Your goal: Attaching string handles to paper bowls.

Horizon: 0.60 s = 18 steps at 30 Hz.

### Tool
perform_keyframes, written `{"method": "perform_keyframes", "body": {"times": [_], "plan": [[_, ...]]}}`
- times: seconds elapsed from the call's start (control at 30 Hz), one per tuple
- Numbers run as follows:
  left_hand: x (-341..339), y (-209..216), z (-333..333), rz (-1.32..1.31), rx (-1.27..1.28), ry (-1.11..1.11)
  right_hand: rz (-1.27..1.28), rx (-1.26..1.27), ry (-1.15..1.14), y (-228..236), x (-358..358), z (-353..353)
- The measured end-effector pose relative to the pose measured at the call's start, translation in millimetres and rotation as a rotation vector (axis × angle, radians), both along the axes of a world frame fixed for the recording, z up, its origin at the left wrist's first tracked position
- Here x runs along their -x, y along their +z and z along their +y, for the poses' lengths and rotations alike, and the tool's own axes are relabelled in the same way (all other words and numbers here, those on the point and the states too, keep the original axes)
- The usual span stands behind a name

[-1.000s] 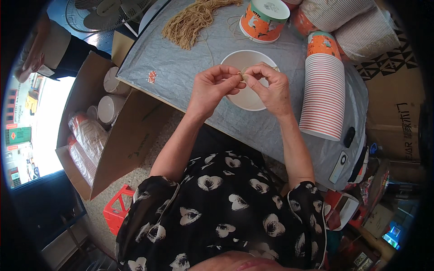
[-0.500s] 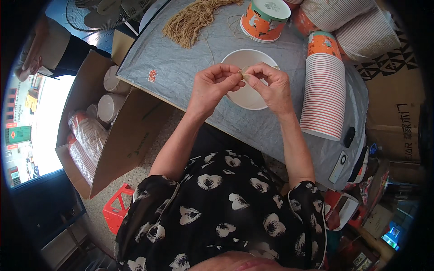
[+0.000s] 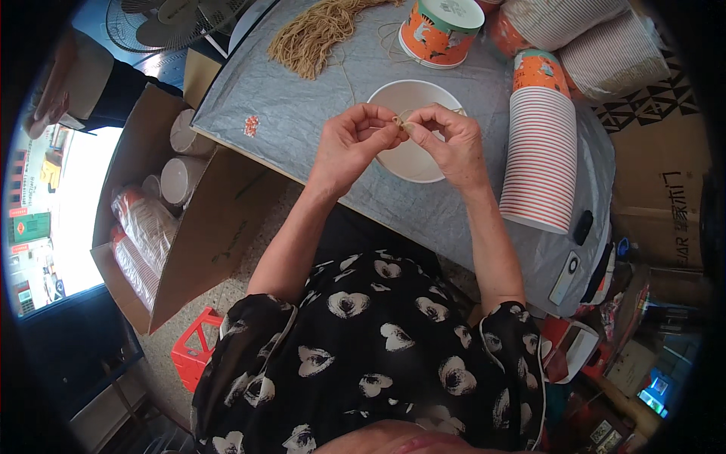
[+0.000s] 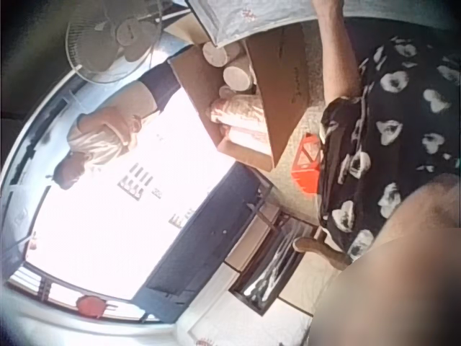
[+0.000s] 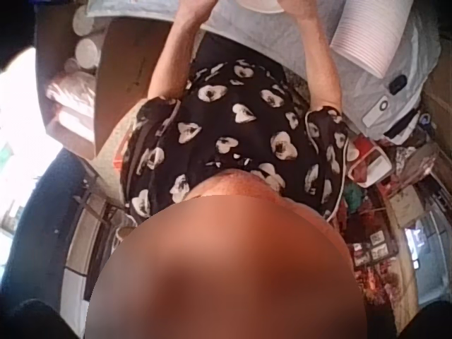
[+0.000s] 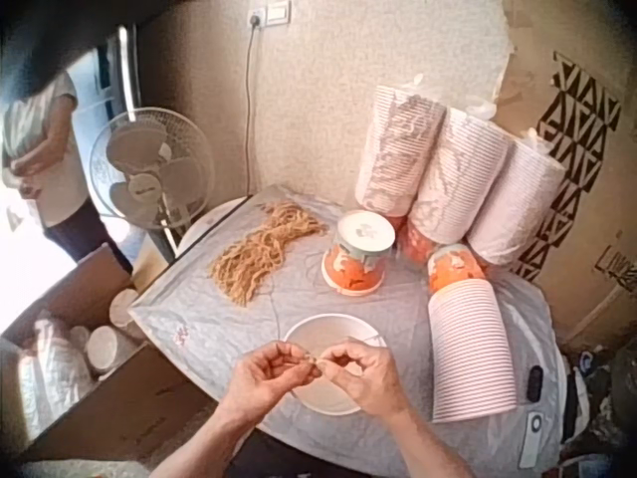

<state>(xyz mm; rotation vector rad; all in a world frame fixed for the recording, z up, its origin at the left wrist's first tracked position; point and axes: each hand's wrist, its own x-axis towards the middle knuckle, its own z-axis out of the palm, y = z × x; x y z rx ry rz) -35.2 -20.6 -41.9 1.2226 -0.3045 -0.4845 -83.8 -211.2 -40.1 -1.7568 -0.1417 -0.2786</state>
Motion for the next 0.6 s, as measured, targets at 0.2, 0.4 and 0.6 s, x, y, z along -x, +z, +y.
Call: {"method": "perform_keyframes", "body": {"times": [0.2, 0.4, 0.6], "plan": [[2, -2, 1, 0.009, 0.015, -0.016, 0.029, -0.046, -0.011, 0, 2, 0], [2, 5, 1, 0.059, -0.011, -0.04, 0.027, -0.015, -0.02, 3, 3, 1], [3, 6, 1, 0.066, -0.032, -0.051, 0.105, -0.11, 0.014, 4, 5, 0]]}}
